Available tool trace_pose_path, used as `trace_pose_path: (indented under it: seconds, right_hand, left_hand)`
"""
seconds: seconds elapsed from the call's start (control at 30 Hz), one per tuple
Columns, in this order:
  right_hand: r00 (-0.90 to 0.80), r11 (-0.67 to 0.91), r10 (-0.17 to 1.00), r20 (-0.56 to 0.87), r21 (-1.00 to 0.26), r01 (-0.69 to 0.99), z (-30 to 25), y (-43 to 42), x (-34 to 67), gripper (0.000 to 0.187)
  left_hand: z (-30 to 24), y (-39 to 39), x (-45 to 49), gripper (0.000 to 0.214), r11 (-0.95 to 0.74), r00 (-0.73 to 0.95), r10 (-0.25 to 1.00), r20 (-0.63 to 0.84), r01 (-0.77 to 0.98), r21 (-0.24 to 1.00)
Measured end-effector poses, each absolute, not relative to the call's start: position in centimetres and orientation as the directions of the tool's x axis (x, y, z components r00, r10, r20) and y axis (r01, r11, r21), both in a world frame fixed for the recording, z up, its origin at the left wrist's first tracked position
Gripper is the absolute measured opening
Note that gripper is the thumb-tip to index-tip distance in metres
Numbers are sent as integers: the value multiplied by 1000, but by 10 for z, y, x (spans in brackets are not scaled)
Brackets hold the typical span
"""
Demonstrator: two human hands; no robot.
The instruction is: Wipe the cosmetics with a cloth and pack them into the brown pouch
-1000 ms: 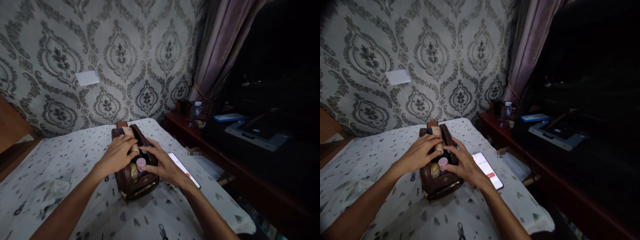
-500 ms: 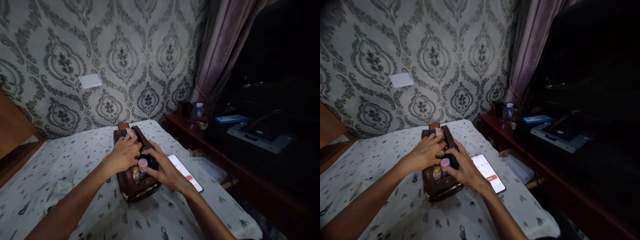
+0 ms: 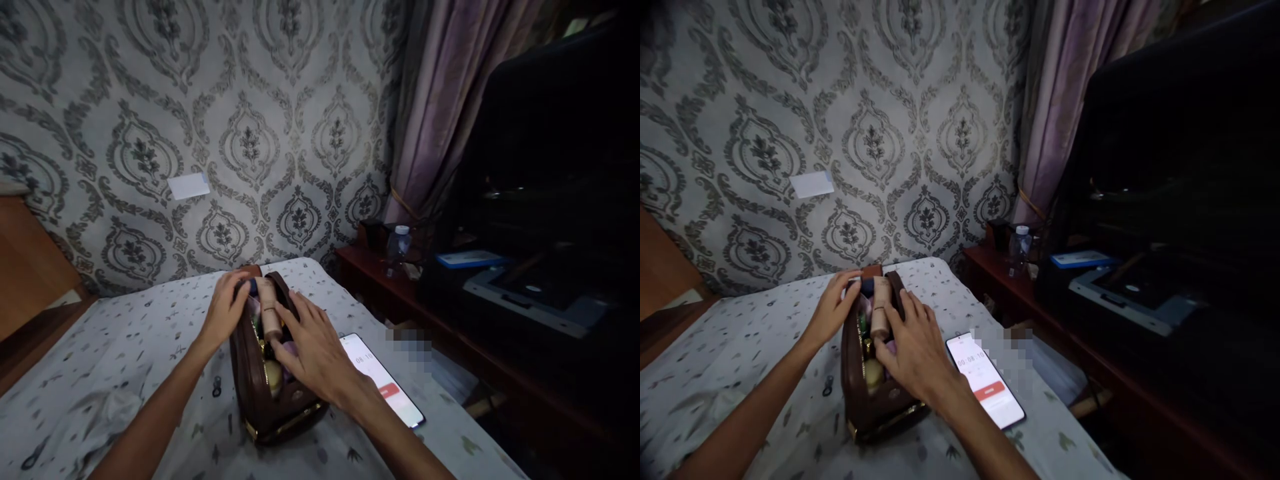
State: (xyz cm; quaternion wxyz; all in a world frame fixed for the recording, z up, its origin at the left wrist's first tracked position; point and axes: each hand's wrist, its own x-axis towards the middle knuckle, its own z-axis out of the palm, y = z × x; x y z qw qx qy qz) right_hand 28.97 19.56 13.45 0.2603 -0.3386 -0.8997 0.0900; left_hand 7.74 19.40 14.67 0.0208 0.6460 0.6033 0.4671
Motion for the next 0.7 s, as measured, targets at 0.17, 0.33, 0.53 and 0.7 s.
trace_pose_path:
  seconds: [0.17, 0.33, 0.53, 0.7]
  right_hand:
    - [-656, 732, 681, 324, -305, 609, 147, 196, 276, 59]
    - [-726, 783, 618, 301, -318, 534, 147, 199, 274, 57]
    - [-723, 768, 631, 280, -353, 534, 151, 199, 276, 48]
    - [-715, 746, 652, 252, -382, 546, 152, 200, 274, 43]
  left_hand:
    - [120, 224, 54, 41, -103, -449, 834, 320, 443, 891]
    - [118, 231, 50, 45, -136, -417, 853, 313, 401, 906]
    - [121, 260, 33, 41, 30, -478, 873, 93, 243, 970]
    - [126, 286, 24, 28, 271, -456, 867, -201, 92, 958]
